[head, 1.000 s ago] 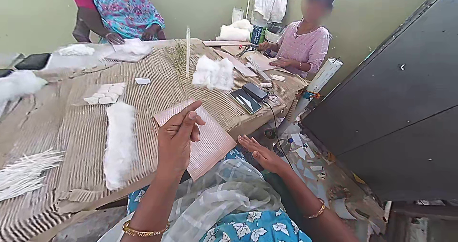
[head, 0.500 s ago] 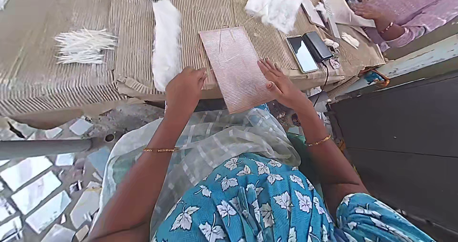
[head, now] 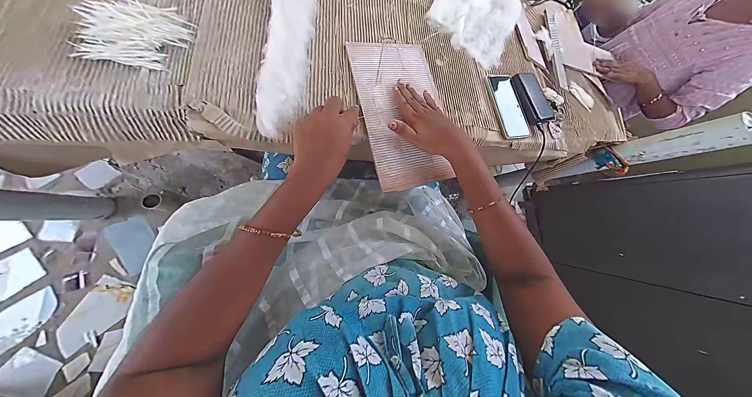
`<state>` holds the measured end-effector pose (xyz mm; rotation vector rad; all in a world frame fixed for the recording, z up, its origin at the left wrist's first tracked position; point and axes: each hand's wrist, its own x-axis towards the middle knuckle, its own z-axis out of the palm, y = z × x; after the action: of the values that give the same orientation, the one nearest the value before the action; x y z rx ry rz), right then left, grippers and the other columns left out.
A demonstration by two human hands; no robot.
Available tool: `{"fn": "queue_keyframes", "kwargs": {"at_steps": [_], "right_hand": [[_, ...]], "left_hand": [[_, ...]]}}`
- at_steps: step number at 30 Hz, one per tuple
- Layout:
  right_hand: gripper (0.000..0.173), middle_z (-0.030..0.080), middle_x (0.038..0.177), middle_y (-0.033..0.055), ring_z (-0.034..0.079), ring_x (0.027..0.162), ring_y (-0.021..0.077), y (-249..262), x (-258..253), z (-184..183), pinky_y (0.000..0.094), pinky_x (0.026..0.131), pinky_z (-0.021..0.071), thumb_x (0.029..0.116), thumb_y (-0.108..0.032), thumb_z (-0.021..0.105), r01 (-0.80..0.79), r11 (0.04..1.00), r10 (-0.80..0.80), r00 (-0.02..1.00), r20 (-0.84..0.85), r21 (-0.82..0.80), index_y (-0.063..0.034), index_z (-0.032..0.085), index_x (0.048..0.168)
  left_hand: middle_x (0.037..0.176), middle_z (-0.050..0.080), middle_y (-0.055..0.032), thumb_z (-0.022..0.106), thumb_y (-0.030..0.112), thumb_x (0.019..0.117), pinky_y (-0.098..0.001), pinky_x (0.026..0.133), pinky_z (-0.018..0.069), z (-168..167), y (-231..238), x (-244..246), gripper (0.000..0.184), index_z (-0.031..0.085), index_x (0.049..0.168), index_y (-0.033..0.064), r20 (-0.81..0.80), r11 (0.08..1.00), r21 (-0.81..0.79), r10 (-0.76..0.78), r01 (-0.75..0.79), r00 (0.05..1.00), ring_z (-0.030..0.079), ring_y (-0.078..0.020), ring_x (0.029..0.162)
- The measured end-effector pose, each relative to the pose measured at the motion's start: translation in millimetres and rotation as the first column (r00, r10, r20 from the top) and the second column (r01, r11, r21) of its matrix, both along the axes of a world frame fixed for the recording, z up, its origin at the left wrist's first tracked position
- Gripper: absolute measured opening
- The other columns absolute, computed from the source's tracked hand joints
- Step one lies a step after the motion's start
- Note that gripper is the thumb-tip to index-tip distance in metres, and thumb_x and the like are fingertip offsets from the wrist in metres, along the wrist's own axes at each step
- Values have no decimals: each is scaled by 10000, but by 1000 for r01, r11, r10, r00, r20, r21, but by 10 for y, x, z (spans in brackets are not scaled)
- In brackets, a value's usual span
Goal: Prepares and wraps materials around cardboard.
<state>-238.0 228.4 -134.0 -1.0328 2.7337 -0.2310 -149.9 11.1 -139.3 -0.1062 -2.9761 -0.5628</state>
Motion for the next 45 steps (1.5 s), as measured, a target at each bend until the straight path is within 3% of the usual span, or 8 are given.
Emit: {"fn": "queue_keyframes", "kwargs": {"at_steps": [9,14,21,29,32,37,41,45], "right_hand": [[864,225,1697,153,181,1583,279,487,701,161,553,1275,55,1046,-654,176,7,1000,-8,1000,30,29,-15,238,1624],[861,198,1697,185,148,1588,299,225,351,279,574,1270,35,1056,-633,211,-5,998,5,1000,3,-61,19,220,1617],[876,135,1715,166,105,1596,289,-84,16,3,560,1272,14,1050,-647,268,51,998,-51,998,33,-20,5,184,1628],[911,256,1680,184,208,1573,319,327,767,-85,586,1263,88,1022,-683,296,0,999,-3,998,-67,-39,11,255,1611],[868,287,1669,183,222,1571,294,446,974,39,570,1270,66,1036,-655,304,10,997,-10,1000,-6,-74,2,295,1602],[824,228,1696,157,177,1584,270,233,425,235,561,1275,43,1057,-595,360,52,991,-57,998,-34,-121,-6,240,1620],[801,254,1699,93,195,1579,270,-94,-129,70,574,1270,56,1058,-611,353,98,991,-98,995,9,-91,-49,275,1623],[843,229,1705,103,184,1580,285,-135,-134,-100,581,1266,67,1039,-643,366,96,992,-98,995,-19,-83,-48,260,1627]], "left_hand": [[1069,692,-227,557,133,1070,-599,742,555,19,78,298,242,747,1193,47,-48,996,58,-67,70,997,695,-445,970],[1045,685,-253,558,109,1064,-611,759,545,61,90,178,217,733,1107,-13,-59,996,61,-68,72,996,685,-470,969],[1058,686,-245,543,190,1083,-634,737,536,226,138,94,258,709,1085,-9,100,1000,5,-14,14,995,687,-468,979],[1054,725,-232,548,203,1084,-684,714,526,120,130,400,261,738,1201,68,64,999,20,-36,35,997,707,-481,936],[1010,732,-247,572,188,1071,-737,693,505,47,78,464,231,761,1151,83,29,996,61,-61,59,998,705,-510,908],[1070,719,-269,501,220,1102,-763,760,479,-23,-39,237,298,737,1216,80,25,997,80,-7,5,1000,689,-533,971],[1067,710,-274,515,211,1097,-740,727,491,27,-43,34,280,728,1208,68,-6,999,11,50,-50,999,688,-526,954],[1068,698,-254,550,198,1081,-710,701,507,78,17,45,256,737,1180,54,10,998,-10,62,-61,998,687,-505,932]]}}
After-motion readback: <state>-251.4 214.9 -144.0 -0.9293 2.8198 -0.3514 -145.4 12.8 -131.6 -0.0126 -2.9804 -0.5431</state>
